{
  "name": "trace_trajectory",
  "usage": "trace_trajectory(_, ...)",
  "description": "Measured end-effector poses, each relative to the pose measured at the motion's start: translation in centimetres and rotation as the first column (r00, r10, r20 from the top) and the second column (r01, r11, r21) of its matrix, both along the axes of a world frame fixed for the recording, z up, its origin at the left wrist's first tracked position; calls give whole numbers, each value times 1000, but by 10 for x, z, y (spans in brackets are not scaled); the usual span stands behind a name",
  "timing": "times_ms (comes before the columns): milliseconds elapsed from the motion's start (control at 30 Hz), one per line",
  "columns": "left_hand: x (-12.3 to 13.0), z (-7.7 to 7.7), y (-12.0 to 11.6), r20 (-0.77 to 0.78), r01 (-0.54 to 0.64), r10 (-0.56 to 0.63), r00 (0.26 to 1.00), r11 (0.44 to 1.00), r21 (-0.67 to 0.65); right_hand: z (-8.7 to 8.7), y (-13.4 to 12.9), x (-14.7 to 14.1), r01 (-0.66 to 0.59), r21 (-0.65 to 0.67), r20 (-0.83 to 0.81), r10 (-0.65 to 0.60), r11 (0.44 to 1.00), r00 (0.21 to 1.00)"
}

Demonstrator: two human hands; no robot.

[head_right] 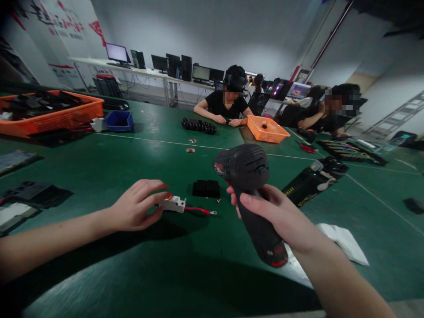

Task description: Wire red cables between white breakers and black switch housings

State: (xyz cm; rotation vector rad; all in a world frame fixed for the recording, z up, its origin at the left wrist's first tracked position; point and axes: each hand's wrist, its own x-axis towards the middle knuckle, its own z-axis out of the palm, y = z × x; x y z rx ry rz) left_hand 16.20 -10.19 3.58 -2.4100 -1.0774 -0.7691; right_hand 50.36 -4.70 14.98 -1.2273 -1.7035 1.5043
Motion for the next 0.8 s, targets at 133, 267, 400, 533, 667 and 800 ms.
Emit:
trace_trajectory(133,32,3,3,-126,7,-5,992,1000,22,-32,41,4,-59,455,359,-122,889,925)
trace_trajectory(267,51,-12,13,-241,2,8,971,999,43,-70,78,9,-168,667,639,-442,726,629)
trace_trajectory(400,50,-27,20,-319,9,5,948,999,42,-98,101,23,-242,597,765,-452,765,459)
trace_trajectory(533,47,-30,19,-330,-23,32,943,999,33,-111,115,32,-261,473,858,-372,842,353)
trace_trajectory(667,48,-28,16,-339,-55,53,939,998,5,-116,124,35,-255,374,897,-278,892,343)
trace_trajectory(800,49,-27,15,-336,-77,65,940,997,-22,-119,119,33,-300,413,892,-315,860,324)
